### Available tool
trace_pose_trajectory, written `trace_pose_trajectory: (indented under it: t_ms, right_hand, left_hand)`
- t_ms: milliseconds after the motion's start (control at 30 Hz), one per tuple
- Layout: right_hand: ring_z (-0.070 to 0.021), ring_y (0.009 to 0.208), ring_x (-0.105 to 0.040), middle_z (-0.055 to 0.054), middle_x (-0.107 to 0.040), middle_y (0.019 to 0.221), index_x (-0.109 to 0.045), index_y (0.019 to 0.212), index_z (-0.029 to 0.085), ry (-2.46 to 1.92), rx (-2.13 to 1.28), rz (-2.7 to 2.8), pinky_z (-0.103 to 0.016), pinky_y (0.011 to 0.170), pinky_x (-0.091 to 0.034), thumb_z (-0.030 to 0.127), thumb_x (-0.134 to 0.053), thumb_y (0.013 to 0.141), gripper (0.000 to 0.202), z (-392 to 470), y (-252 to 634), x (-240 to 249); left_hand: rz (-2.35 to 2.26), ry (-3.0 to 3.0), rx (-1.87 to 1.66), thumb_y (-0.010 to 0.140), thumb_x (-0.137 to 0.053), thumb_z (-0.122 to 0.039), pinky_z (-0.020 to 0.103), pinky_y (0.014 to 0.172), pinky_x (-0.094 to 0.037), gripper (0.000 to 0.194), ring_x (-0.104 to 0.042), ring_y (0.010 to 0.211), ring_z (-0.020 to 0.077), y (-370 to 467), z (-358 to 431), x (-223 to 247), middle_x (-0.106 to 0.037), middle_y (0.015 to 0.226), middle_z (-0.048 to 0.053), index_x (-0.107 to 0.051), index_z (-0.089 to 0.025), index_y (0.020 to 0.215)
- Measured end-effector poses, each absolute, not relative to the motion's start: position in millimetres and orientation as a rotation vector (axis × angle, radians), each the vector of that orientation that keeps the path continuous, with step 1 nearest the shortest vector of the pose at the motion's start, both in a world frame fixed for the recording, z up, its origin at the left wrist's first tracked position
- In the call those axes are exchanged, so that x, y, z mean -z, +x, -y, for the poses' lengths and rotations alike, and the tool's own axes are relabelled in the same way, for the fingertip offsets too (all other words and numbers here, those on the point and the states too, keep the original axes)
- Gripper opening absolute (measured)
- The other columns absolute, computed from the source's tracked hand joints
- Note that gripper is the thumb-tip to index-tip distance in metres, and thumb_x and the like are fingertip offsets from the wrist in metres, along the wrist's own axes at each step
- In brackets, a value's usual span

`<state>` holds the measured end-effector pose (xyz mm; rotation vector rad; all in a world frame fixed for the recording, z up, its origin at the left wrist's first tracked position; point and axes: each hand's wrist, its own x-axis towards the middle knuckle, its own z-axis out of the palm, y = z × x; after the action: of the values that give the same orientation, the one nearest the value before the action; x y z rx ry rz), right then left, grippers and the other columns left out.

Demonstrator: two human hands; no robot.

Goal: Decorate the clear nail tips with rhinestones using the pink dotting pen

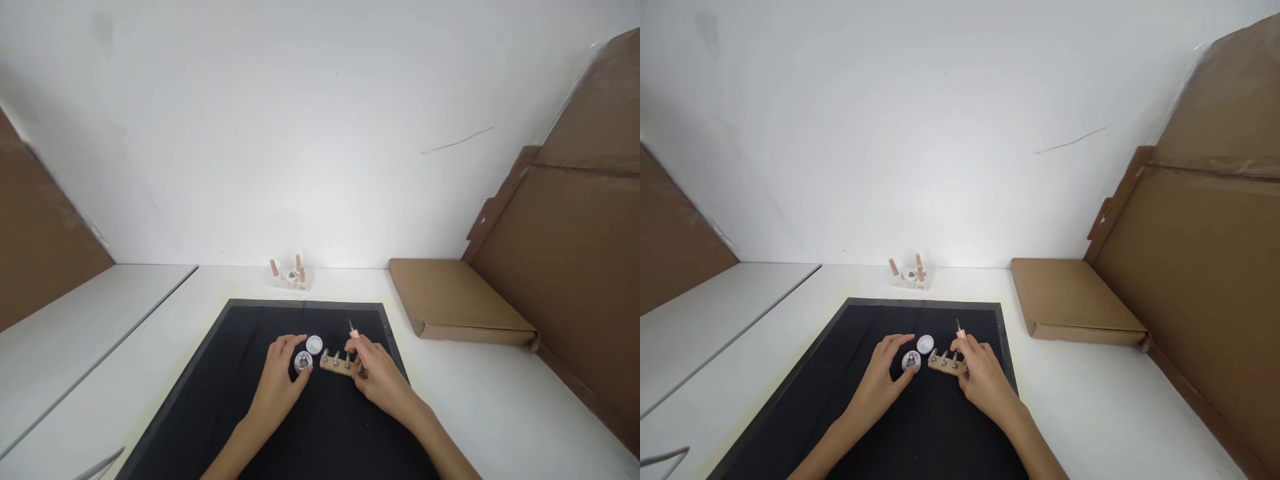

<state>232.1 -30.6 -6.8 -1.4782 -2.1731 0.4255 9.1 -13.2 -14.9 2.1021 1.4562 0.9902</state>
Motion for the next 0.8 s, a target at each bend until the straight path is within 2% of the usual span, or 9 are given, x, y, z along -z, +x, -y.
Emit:
trace_pose_trajectory:
  t_ms: [233, 567, 800]
  right_hand:
    - [-0.0166, 0.076, -0.052, 0.0, -0.052, 0.088, -0.048, 0.101, 0.024, -1.444, -0.515, 2.154, -0.028, 0.072, -0.041, -0.003, -0.048, 0.063, 0.047, 32.8, 232.7, 6.9]
    - [-0.0158, 0.079, -0.054, 0.001, -0.055, 0.092, -0.045, 0.101, 0.025, -1.334, -0.694, 2.167, -0.028, 0.073, -0.042, 0.0, -0.051, 0.065, 0.044, 34.7, 233.3, 1.0]
    - [-0.0163, 0.081, -0.053, 0.001, -0.056, 0.09, -0.046, 0.1, 0.024, -1.312, -0.726, 2.166, -0.027, 0.071, -0.042, 0.001, -0.053, 0.065, 0.043, 34.9, 235.0, 1.8]
  left_hand:
    - [-1.423, 2.131, -0.978, 0.074, -0.058, -0.017, 0.045, 0.093, -0.042, 0.037, -0.05, 0.106, 0.0282, 8.3, 13.3, 18.0, -0.056, 0.11, 0.009, -0.058, -0.023, 0.11]
    - [-1.389, 2.272, -0.901, 0.073, -0.064, -0.021, 0.044, 0.088, -0.043, 0.013, -0.048, 0.104, 0.0291, 14.9, 16.9, 22.2, -0.056, 0.106, 0.008, -0.065, -0.023, 0.086]
    - [-1.41, 2.296, -0.89, 0.073, -0.064, -0.018, 0.045, 0.088, -0.043, 0.011, -0.048, 0.105, 0.0298, 14.6, 16.5, 21.7, -0.056, 0.106, 0.009, -0.066, -0.023, 0.083]
